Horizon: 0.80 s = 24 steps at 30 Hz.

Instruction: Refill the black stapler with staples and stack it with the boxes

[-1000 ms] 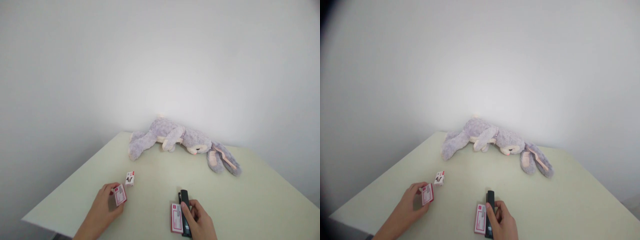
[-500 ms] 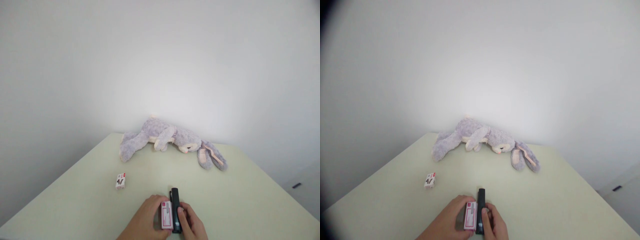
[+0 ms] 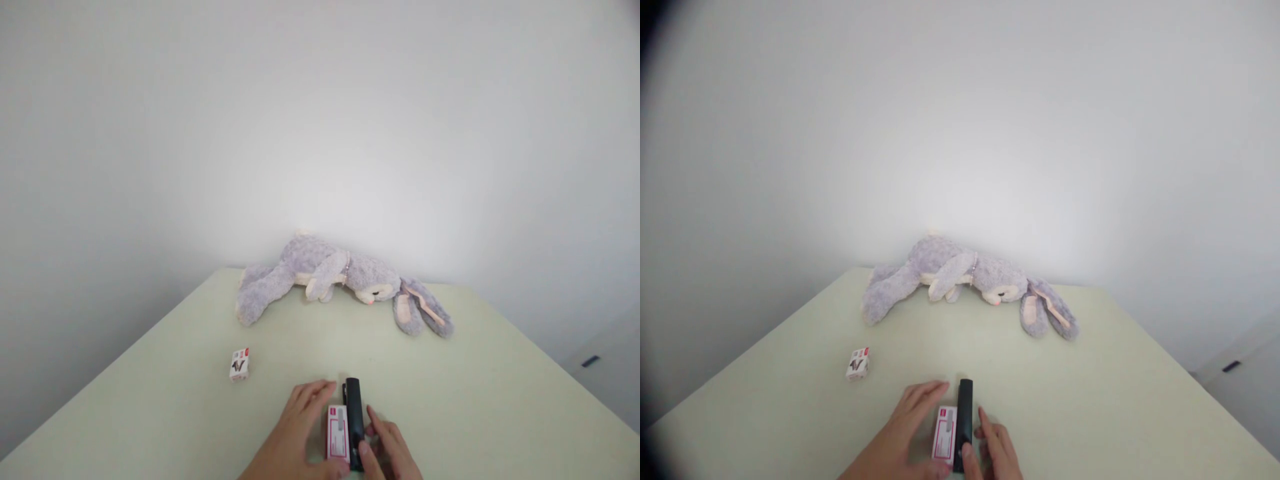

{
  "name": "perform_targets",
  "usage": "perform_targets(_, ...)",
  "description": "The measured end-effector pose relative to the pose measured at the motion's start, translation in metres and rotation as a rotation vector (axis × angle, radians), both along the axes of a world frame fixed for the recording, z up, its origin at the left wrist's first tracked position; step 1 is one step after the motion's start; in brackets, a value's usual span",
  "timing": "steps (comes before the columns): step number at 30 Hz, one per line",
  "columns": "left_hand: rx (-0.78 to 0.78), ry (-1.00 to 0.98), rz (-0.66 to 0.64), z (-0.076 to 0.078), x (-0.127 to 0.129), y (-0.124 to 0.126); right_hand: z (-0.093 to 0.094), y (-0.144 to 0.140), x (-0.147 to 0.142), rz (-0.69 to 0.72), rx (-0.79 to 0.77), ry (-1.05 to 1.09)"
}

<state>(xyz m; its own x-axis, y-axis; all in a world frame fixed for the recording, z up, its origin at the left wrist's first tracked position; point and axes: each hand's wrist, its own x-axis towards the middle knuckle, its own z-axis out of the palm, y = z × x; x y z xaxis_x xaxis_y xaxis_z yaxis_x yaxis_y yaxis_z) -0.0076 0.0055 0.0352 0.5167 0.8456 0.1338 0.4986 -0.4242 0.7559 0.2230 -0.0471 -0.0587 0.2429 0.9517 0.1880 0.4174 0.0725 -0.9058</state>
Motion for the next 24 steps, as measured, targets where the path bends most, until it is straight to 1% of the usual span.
perform_targets(1, 0.043, -0.018, 0.1, -0.002, -0.017, 0.005, -0.001, -0.002, 0.003, -0.021, 0.021, -0.029)
perform_targets(2, 0.1, -0.026, 0.257, -0.004, -0.036, 0.013, -0.001, -0.005, 0.005, -0.027, 0.035, -0.059)
perform_targets(3, 0.167, -0.022, 0.454, -0.006, -0.058, 0.022, -0.003, -0.007, 0.006, -0.015, 0.039, -0.09)
perform_targets(4, 0.195, -0.001, 0.664, -0.007, -0.081, 0.033, -0.005, -0.009, 0.006, 0.007, 0.032, -0.125)
perform_targets(5, 0.174, 0.045, 0.856, -0.009, -0.102, 0.044, -0.007, -0.01, 0.004, 0.03, 0.018, -0.166)
perform_targets(6, 0.142, 0.07, 0.935, -0.01, -0.119, 0.054, -0.009, -0.011, 0.001, 0.048, 0.001, -0.213)
perform_targets(7, 0.114, 0.079, 0.957, -0.012, -0.131, 0.062, -0.012, -0.01, -0.003, 0.057, -0.012, -0.264)
perform_targets(8, 0.083, 0.083, 0.954, -0.014, -0.137, 0.068, -0.015, -0.009, -0.007, 0.059, -0.019, -0.313)
perform_targets(9, 0.057, 0.074, 0.917, -0.016, -0.135, 0.072, -0.017, -0.007, -0.012, 0.057, -0.02, -0.355)
perform_targets(10, 0.035, 0.058, 0.871, -0.019, -0.127, 0.074, -0.02, -0.005, -0.017, 0.056, -0.018, -0.39)
perform_targets(12, -0.001, 0.016, 0.763, -0.025, -0.094, 0.072, -0.023, -0.001, -0.025, 0.058, -0.013, -0.439)
perform_targets(15, -0.033, -0.049, 0.6, -0.03, -0.029, 0.063, -0.025, 0.003, -0.031, 0.043, 0.002, -0.49)
perform_targets(17, -0.035, -0.073, 0.541, -0.031, 0.007, 0.055, -0.026, 0.003, -0.032, 0.03, 0.013, -0.515)
perform_targets(18, -0.032, -0.081, 0.53, -0.03, 0.02, 0.051, -0.026, 0.003, -0.032, 0.027, 0.014, -0.524)
perform_targets(19, -0.028, -0.088, 0.527, -0.03, 0.029, 0.047, -0.026, 0.003, -0.031, 0.028, 0.014, -0.532)
perform_targets(21, -0.024, -0.1, 0.531, -0.028, 0.04, 0.041, -0.027, 0.004, -0.03, 0.037, 0.015, -0.543)
perform_targets(24, -0.022, -0.12, 0.507, -0.026, 0.041, 0.032, -0.03, 0.005, -0.027, 0.047, 0.03, -0.537)
